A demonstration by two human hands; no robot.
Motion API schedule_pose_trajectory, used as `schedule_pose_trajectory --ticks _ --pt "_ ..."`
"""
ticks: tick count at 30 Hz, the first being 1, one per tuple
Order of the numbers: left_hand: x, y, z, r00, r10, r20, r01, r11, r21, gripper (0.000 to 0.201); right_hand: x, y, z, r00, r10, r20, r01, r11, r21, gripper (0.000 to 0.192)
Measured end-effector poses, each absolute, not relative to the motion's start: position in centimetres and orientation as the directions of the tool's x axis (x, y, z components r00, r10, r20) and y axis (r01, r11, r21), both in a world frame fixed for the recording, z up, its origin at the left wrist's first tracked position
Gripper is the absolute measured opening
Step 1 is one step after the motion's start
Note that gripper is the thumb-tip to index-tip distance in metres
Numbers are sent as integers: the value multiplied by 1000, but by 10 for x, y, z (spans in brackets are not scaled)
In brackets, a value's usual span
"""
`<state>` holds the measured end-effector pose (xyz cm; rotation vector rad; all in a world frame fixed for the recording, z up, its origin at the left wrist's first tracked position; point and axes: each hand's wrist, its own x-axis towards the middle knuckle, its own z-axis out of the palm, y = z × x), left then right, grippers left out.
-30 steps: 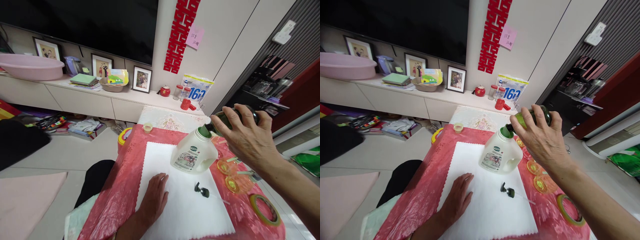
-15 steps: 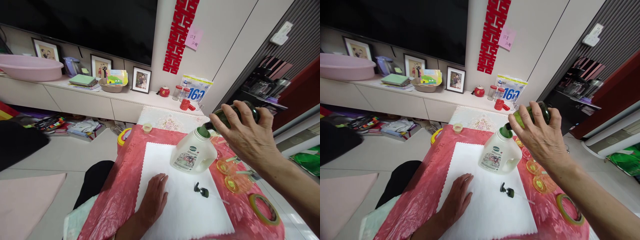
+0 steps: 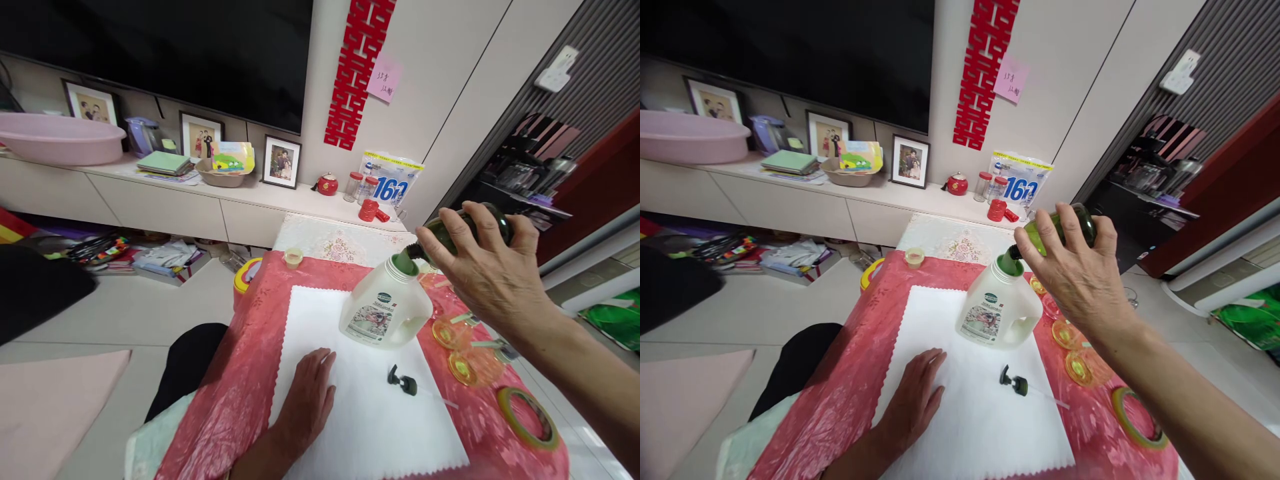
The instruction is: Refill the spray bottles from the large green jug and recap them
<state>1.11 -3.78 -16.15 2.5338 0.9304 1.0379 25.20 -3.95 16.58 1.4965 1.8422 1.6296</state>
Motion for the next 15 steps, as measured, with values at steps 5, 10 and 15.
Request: schedule_pose_trajectory --ticks 5,10,15 --pt "11 -38 -163 539 647 539 450 -762 465 61 255 -44 161 -365 818 446 623 -141 769 49" --pt "11 -36 -165 535 666 519 432 -744 509 62 264 -70 161 -152 782 605 864 -192 466 55" --pt "6 -36 -152 537 693 481 345 -701 624 54 266 -118 134 13 840 542 998 20 -54 93"
